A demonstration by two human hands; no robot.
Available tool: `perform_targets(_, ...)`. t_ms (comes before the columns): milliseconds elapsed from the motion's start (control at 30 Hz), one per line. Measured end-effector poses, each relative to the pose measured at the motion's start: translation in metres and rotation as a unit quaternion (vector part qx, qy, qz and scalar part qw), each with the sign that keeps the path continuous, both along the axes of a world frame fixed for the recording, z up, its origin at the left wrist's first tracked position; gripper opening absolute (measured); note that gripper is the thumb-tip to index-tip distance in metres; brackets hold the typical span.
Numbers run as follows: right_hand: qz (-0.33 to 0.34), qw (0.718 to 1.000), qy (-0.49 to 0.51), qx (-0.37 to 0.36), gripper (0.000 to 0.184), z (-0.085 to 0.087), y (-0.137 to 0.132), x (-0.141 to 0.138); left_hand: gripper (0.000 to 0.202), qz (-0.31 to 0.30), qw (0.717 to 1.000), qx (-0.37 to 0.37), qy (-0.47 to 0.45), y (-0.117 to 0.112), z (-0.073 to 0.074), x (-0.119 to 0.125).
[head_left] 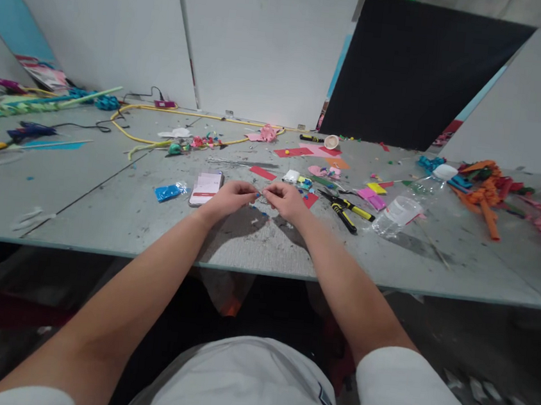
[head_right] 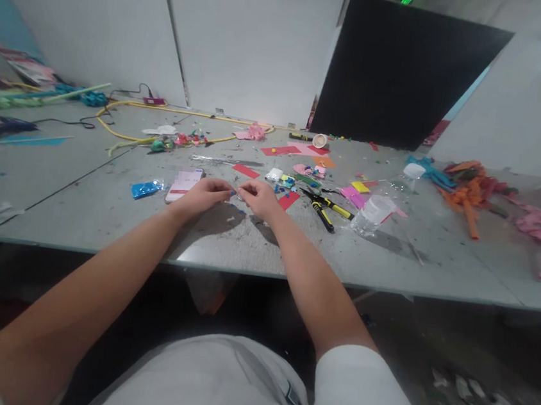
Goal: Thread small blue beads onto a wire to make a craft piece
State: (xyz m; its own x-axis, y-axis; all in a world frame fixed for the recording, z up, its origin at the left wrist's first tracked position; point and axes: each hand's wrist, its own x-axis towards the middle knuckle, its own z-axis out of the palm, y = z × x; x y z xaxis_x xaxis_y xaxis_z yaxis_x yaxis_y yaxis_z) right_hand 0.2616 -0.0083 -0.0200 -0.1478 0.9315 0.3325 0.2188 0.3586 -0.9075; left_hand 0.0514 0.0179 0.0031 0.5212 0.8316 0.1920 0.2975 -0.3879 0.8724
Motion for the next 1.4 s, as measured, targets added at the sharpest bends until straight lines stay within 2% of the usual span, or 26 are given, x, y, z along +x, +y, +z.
perform_targets(200,0.017,1.0,-0.012,0.017,0.029,0.002,-0.002,0.001,0.029,-0.009,0.999,-0.016,-0.027,-0.002,0.002,0.0)
perform_targets(400,-0.001,0.981,-0.128,0.144,0.017,0.006,-0.008,0.0,0.023,-0.015,0.999,-0.028,-0.032,-0.004,0.004,0.0)
perform_targets(533,0.002,0.97,-0.159,0.182,0.015,0.007,-0.009,0.0,0.021,-0.021,0.999,-0.03,-0.021,-0.004,0.003,0.0)
perform_targets(1100,-0.001,0.949,-0.199,0.244,0.009,0.003,-0.005,0.001,0.026,-0.012,0.999,-0.033,-0.002,-0.011,0.009,0.001)
perform_targets(1400,-0.02,0.954,-0.209,0.216,0.008,0.005,-0.009,-0.001,0.027,-0.005,1.0,-0.027,0.007,-0.01,0.011,0.002)
